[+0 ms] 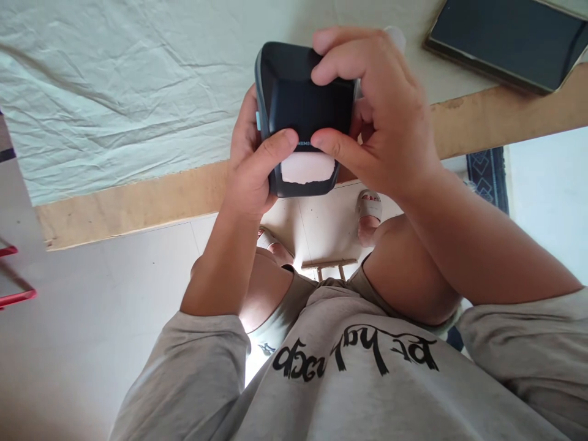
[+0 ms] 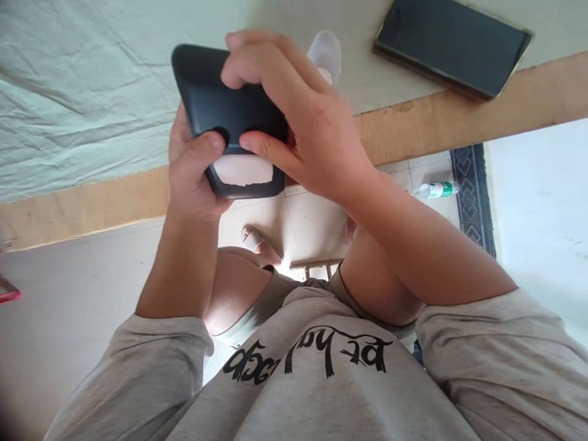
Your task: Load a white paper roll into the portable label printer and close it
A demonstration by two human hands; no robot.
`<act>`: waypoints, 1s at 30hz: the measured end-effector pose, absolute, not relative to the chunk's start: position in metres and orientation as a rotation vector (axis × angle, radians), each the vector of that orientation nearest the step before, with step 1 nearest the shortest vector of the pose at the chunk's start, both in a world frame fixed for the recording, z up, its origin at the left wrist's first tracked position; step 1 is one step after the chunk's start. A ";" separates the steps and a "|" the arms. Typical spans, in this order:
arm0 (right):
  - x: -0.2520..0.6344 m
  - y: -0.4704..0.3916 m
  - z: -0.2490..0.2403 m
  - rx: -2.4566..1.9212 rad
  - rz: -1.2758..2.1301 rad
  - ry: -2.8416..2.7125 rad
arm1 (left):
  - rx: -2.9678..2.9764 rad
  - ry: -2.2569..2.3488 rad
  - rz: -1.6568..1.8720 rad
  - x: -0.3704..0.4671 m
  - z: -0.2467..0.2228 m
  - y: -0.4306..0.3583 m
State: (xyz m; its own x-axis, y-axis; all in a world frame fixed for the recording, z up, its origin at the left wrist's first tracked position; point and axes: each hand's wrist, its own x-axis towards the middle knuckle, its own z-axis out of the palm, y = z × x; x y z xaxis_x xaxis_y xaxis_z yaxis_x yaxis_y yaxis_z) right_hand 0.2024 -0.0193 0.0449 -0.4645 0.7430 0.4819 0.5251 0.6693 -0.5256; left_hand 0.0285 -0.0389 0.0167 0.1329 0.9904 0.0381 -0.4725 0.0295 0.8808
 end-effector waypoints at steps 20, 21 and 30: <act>0.205 -0.021 0.045 -1.038 0.481 -2.204 | 0.723 0.729 1.376 0.031 0.024 -0.028; 0.205 -0.021 0.047 -1.062 0.495 -2.154 | 0.727 0.726 1.377 0.031 0.024 -0.028; 0.206 -0.028 0.061 -1.193 0.390 -1.938 | 0.877 0.818 1.304 0.027 0.015 -0.027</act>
